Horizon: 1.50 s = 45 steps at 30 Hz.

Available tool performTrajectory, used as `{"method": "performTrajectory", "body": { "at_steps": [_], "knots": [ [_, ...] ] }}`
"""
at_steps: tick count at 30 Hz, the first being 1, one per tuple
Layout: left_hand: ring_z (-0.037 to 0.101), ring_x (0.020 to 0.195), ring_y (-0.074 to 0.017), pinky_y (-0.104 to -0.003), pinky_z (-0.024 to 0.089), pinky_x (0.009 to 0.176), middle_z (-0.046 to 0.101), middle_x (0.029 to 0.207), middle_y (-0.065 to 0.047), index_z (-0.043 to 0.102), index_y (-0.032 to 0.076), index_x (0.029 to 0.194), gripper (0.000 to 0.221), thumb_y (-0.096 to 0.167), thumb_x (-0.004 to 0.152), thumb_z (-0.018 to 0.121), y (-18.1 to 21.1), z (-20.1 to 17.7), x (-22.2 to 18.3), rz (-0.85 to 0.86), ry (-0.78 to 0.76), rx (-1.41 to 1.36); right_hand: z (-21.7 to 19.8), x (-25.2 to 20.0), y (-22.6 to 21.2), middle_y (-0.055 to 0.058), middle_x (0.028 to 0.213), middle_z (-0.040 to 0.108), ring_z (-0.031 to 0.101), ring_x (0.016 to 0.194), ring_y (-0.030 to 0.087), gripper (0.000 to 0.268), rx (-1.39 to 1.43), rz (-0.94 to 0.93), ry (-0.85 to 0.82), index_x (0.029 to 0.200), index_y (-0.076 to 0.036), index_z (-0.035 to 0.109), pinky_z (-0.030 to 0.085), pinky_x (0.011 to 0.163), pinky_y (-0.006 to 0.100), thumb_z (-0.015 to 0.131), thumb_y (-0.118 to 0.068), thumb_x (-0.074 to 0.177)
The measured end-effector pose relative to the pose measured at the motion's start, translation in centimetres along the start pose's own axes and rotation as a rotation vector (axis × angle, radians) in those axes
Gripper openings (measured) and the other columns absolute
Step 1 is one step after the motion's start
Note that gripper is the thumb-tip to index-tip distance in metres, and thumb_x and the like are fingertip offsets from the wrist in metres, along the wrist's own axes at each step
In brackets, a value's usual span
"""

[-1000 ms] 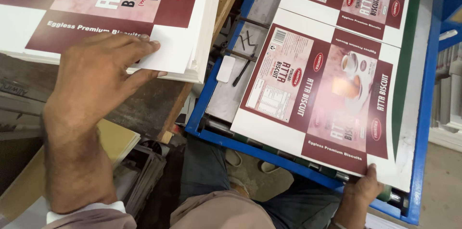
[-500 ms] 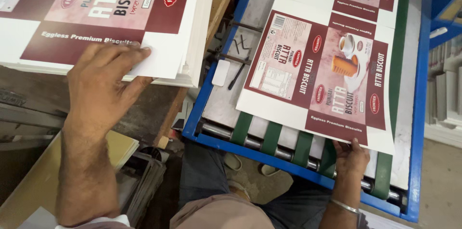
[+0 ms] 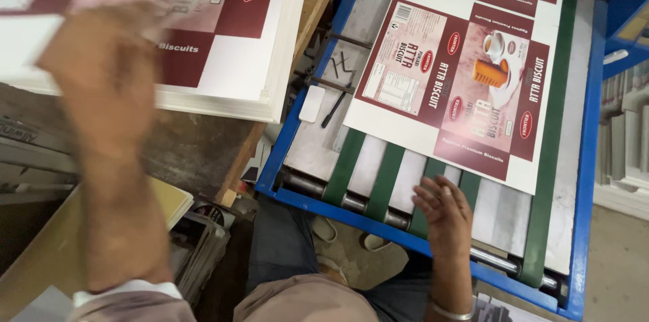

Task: The person repeatedly picks up printed cardboard sheets from a stack on the left and places them onto a conveyor belt on the right. The sheets feature packaging designs for 'Punjabi Attra Biscuit' and are fed into a blue industrial machine. The person maintains a steady rhythm, ensuring each sheet is aligned before it enters the rollers.

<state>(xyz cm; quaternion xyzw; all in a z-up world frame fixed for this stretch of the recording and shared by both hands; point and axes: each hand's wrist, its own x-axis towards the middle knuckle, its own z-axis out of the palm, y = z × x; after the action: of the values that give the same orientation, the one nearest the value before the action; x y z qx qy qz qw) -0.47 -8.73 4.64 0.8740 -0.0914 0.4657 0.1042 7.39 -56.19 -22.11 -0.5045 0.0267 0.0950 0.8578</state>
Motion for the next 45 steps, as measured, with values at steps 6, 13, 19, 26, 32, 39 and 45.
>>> {"method": "performTrajectory", "body": {
  "at_steps": [6, 13, 19, 26, 32, 39, 45],
  "knots": [
    [0.058, 0.127, -0.0351, -0.053, 0.042, 0.112, 0.064, 0.134, -0.022, 0.062, -0.005, 0.130, 0.055, 0.026, 0.086, 0.068, 16.7, 6.1, -1.3, 0.313, -0.512, 0.199, 12.0, -3.9, -3.3, 0.018, 0.137, 0.063, 0.065, 0.124, 0.029, 0.045, 0.273, -0.112, -0.573, 0.147, 0.001, 0.049, 0.060, 0.104, 0.049, 0.060, -0.018, 0.108],
    [0.053, 0.137, -0.0384, -0.059, 0.034, 0.118, 0.059, 0.140, -0.024, 0.061, -0.004, 0.132, 0.059, 0.043, 0.096, 0.066, 18.8, 0.4, -2.6, 0.263, -0.617, -0.212, 9.7, -1.5, -4.1, 0.012, 0.137, 0.064, 0.065, 0.124, 0.026, 0.047, 0.296, -0.094, 0.049, 0.148, 0.002, 0.046, 0.058, 0.105, 0.042, 0.057, -0.012, 0.105],
    [0.058, 0.129, -0.0401, -0.058, 0.040, 0.112, 0.063, 0.137, -0.025, 0.060, -0.006, 0.132, 0.052, 0.033, 0.098, 0.066, 12.8, -1.6, -3.6, 0.197, -0.432, 0.029, -3.2, 1.5, -2.4, 0.020, 0.131, 0.066, 0.071, 0.116, 0.031, 0.035, 0.102, -0.302, 0.398, 0.141, 0.009, 0.053, 0.065, 0.100, 0.041, 0.051, 0.000, 0.107],
    [0.067, 0.123, -0.0265, -0.042, 0.054, 0.106, 0.071, 0.133, -0.015, 0.068, 0.001, 0.136, 0.034, 0.014, 0.105, 0.074, 4.9, 0.9, -2.2, 0.066, -0.389, 0.425, -12.8, 0.8, -1.1, 0.018, 0.130, 0.065, 0.072, 0.111, 0.027, 0.031, -0.020, -0.422, 0.713, 0.135, 0.002, 0.053, 0.068, 0.092, 0.039, 0.052, 0.004, 0.104],
    [0.071, 0.109, -0.0223, -0.038, 0.058, 0.092, 0.075, 0.118, -0.007, 0.075, 0.007, 0.125, 0.035, 0.013, 0.092, 0.085, 4.6, 0.3, -1.4, 0.031, -0.355, 0.341, -18.4, -0.1, 1.3, 0.019, 0.136, 0.063, 0.072, 0.119, 0.026, 0.033, -0.176, -0.498, 0.808, 0.138, 0.003, 0.046, 0.065, 0.100, 0.037, 0.054, 0.004, 0.106],
    [0.071, 0.115, -0.0223, -0.036, 0.056, 0.091, 0.074, 0.122, -0.007, 0.074, 0.008, 0.123, 0.038, 0.012, 0.088, 0.088, 4.7, 1.1, -1.6, 0.037, -0.203, 0.507, -16.8, -9.4, 3.0, 0.022, 0.140, 0.062, 0.067, 0.120, 0.029, 0.040, -0.305, -0.354, 0.822, 0.147, 0.007, 0.051, 0.060, 0.100, 0.037, 0.049, 0.003, 0.108],
    [0.072, 0.104, -0.0167, -0.031, 0.053, 0.083, 0.078, 0.115, -0.001, 0.078, 0.013, 0.118, 0.036, 0.006, 0.084, 0.088, 3.5, 0.5, -2.1, 0.018, -0.226, 0.491, -14.9, -13.9, 1.1, 0.029, 0.143, 0.058, 0.063, 0.130, 0.035, 0.054, -0.425, -0.381, 0.518, 0.153, 0.009, 0.046, 0.055, 0.115, 0.040, 0.036, 0.006, 0.101]
  ]
}}
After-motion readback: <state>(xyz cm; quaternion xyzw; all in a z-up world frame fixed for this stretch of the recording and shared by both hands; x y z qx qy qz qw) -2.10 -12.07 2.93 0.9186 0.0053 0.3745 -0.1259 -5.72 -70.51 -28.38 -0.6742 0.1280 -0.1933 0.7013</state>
